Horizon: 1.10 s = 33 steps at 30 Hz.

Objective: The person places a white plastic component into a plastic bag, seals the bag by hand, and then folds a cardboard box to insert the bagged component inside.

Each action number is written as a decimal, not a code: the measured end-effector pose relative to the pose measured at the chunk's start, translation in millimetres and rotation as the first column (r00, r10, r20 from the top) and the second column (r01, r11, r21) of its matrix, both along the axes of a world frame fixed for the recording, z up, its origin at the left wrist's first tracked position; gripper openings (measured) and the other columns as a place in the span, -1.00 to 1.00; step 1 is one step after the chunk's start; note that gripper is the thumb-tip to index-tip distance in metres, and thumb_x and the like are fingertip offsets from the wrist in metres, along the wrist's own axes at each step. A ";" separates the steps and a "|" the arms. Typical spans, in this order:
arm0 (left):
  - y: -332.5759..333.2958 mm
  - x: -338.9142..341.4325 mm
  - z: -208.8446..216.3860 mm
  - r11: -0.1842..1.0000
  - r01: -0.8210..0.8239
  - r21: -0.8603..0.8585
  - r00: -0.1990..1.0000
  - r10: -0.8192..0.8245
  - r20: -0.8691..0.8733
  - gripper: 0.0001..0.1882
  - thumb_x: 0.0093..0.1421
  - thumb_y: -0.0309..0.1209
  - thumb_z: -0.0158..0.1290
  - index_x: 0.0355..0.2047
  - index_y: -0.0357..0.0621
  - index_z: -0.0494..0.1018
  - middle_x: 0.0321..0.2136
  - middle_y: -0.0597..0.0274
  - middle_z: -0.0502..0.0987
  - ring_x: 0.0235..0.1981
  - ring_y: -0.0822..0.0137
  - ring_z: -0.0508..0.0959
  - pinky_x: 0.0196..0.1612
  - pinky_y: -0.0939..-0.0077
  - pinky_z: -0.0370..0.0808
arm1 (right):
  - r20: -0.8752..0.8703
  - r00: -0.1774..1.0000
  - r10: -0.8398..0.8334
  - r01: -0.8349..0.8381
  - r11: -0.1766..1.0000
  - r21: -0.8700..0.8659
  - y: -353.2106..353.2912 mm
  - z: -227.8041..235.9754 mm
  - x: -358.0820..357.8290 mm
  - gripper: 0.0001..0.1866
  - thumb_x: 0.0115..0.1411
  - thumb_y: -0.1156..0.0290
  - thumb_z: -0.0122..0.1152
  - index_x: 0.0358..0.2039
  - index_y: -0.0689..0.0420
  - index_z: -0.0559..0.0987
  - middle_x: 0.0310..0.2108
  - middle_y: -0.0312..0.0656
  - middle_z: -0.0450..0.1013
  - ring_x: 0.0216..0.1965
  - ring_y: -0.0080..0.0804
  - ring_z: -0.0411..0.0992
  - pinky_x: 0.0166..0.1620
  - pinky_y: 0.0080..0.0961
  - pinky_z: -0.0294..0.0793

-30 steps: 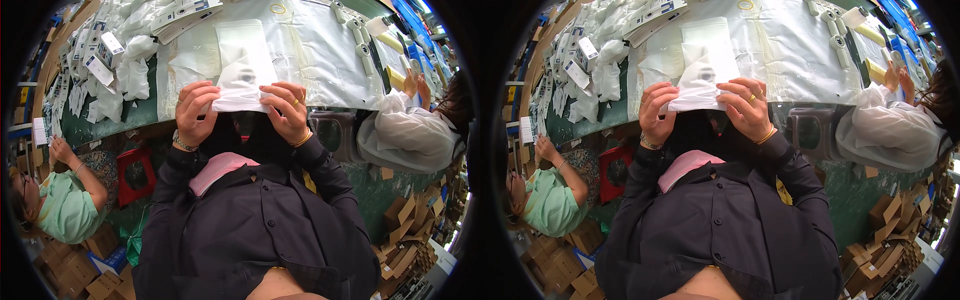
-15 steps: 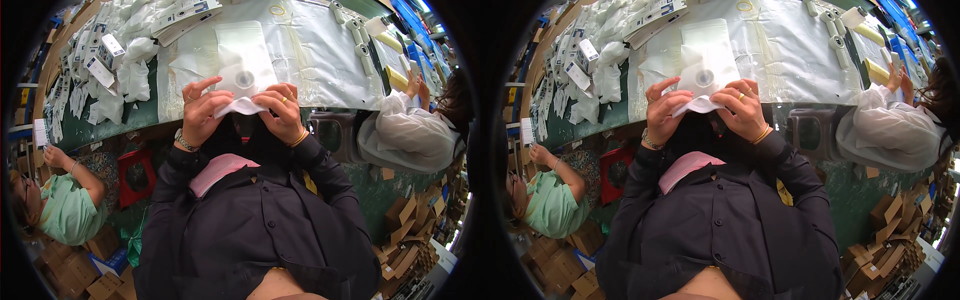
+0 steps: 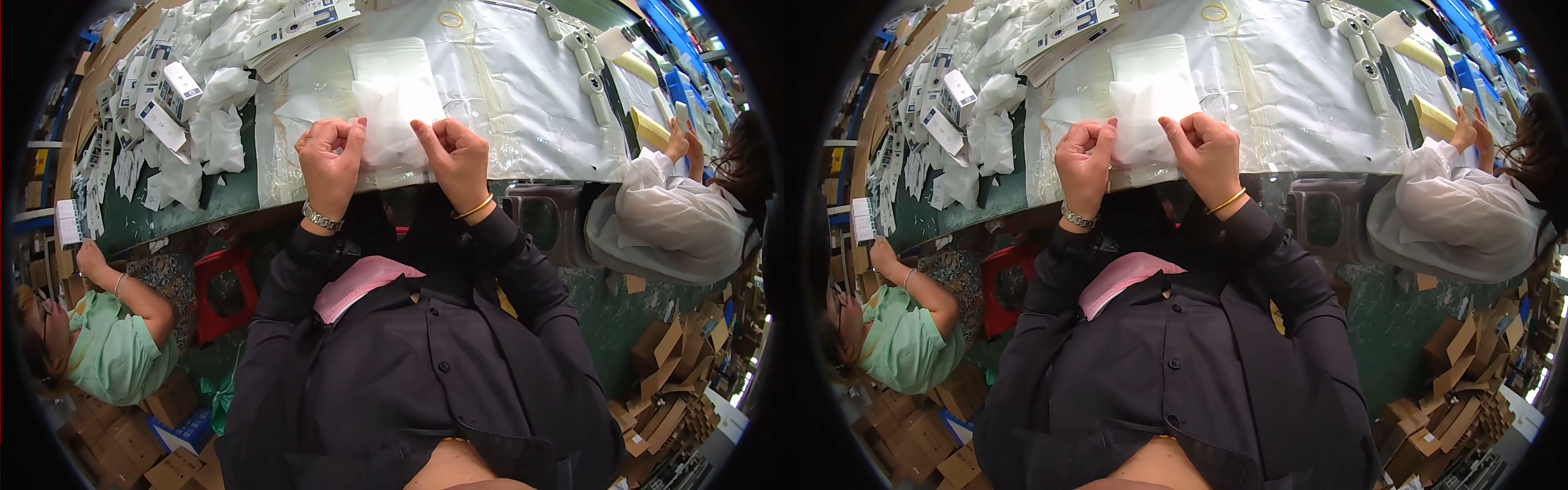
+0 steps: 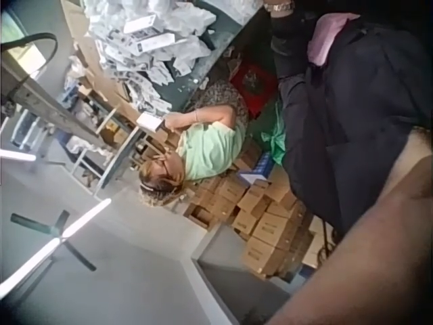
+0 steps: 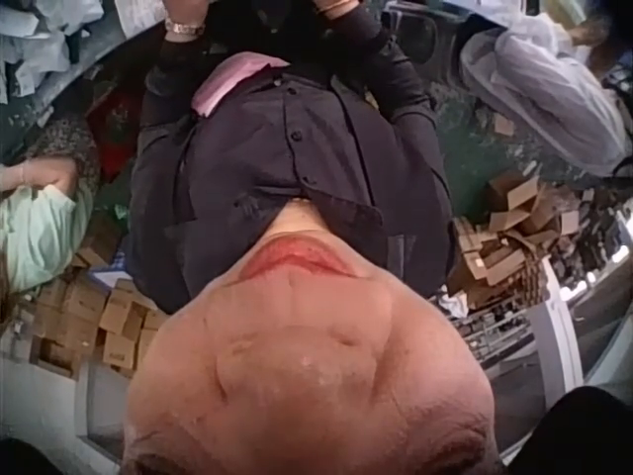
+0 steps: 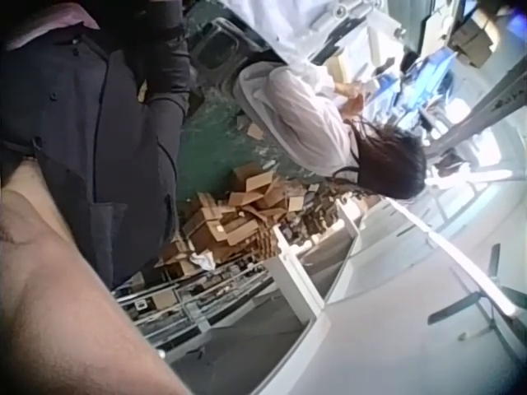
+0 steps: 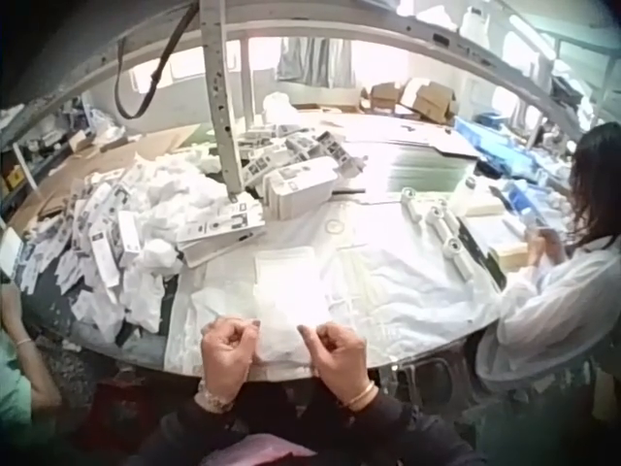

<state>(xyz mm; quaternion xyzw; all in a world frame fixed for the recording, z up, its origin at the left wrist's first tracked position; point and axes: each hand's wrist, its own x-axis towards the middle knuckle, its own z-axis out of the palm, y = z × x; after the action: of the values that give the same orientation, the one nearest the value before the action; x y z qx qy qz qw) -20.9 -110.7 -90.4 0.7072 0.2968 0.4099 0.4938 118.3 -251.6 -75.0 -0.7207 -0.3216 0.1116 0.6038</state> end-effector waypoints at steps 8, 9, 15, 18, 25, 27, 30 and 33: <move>-0.7 8.0 -0.4 0.967 -0.072 0.244 0.976 0.119 -0.184 -0.68 0.23 -0.22 0.37 -0.58 -0.04 0.54 -0.62 0.41 0.51 -0.45 0.40 0.48 0.10 0.32 0.20 | 0.385 0.916 -0.112 0.103 0.994 0.045 7.1 -12.5 3.5 -0.63 0.28 0.32 0.50 -0.58 0.17 0.54 -0.74 -0.29 0.36 -0.68 -0.51 0.24 -0.46 -0.47 0.28; -0.4 8.3 -1.4 0.957 -0.072 0.280 0.969 0.133 -0.206 -0.68 0.23 -0.22 0.37 -0.58 -0.03 0.54 -0.62 0.41 0.51 -0.46 0.39 0.48 0.11 0.32 0.20 | 0.430 0.893 -0.134 0.118 0.991 0.063 8.0 -14.8 4.1 -0.62 0.28 0.31 0.49 -0.59 0.16 0.53 -0.74 -0.29 0.35 -0.68 -0.49 0.23 -0.45 -0.47 0.28; 1.5 7.8 -1.5 0.980 -0.069 0.186 0.959 0.116 -0.259 -0.74 0.22 -0.19 0.37 -0.37 -0.04 0.57 -0.50 0.33 0.55 -0.37 0.32 0.51 0.13 0.27 0.21 | 0.422 0.891 -0.169 0.152 0.986 0.074 5.0 -20.9 7.3 -0.58 0.34 0.32 0.43 -0.60 0.19 0.50 -0.71 -0.29 0.27 -0.65 -0.54 0.17 -0.43 -0.48 0.27; -3.3 9.8 8.4 0.871 -0.168 0.462 0.966 0.240 -0.100 -0.65 0.20 -0.15 0.38 -0.20 -0.08 0.54 -0.37 0.24 0.55 -0.28 0.23 0.52 0.09 0.24 0.28 | 0.291 0.921 -0.260 0.219 0.962 0.166 2.8 -20.3 7.6 -0.53 0.41 0.31 0.37 -0.61 0.20 0.45 -0.70 -0.34 0.25 -0.62 -0.61 0.15 -0.41 -0.50 0.28; -36.4 18.2 29.3 0.735 0.022 0.678 0.954 0.188 -0.235 -0.36 0.11 -0.07 0.42 0.06 -0.16 0.48 -0.24 0.08 0.50 -0.13 0.02 0.51 -0.04 0.14 0.45 | -0.097 0.975 -0.201 0.221 0.932 0.287 -5.4 -21.2 0.7 -0.51 0.54 0.27 0.19 -0.59 0.15 0.44 -0.64 -0.50 0.23 -0.56 -0.72 0.12 -0.38 -0.57 0.35; -38.0 21.9 18.2 0.747 0.058 0.663 0.943 0.177 -0.282 -0.32 0.12 -0.07 0.41 0.12 -0.20 0.46 -0.21 0.04 0.54 -0.13 -0.06 0.55 -0.02 0.12 0.50 | -0.067 0.984 -0.163 0.175 0.933 0.313 -12.3 -30.5 7.2 -0.59 0.54 0.28 0.18 -0.51 0.17 0.50 -0.62 -0.47 0.26 -0.56 -0.71 0.14 -0.37 -0.61 0.35; -30.5 11.9 18.3 0.839 0.044 0.542 0.957 0.120 -0.264 -0.37 0.19 -0.11 0.37 0.14 -0.21 0.44 -0.17 0.07 0.58 -0.13 0.05 0.60 -0.04 0.22 0.55 | -0.079 0.990 -0.120 0.140 0.930 0.339 -11.1 -25.5 -0.4 -0.69 0.53 0.31 0.18 -0.37 0.20 0.58 -0.58 -0.43 0.32 -0.55 -0.71 0.19 -0.33 -0.67 0.36; -15.1 3.1 25.7 0.986 0.076 0.151 0.986 -0.051 -0.162 -0.44 0.27 -0.17 0.32 0.15 -0.22 0.43 -0.13 0.11 0.62 -0.11 0.19 0.64 -0.06 0.34 0.58 | -0.154 0.983 -0.103 0.153 0.921 0.359 -11.7 -18.5 -4.2 -0.77 0.53 0.34 0.17 -0.24 0.23 0.59 -0.52 -0.40 0.38 -0.52 -0.70 0.26 -0.29 -0.69 0.38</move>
<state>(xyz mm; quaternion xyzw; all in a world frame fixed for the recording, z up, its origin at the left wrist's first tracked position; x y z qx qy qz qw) -17.9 -125.8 -64.7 0.7830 0.2791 0.3590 0.4244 114.1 -263.3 -93.6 -0.6050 -0.2484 0.0569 0.7543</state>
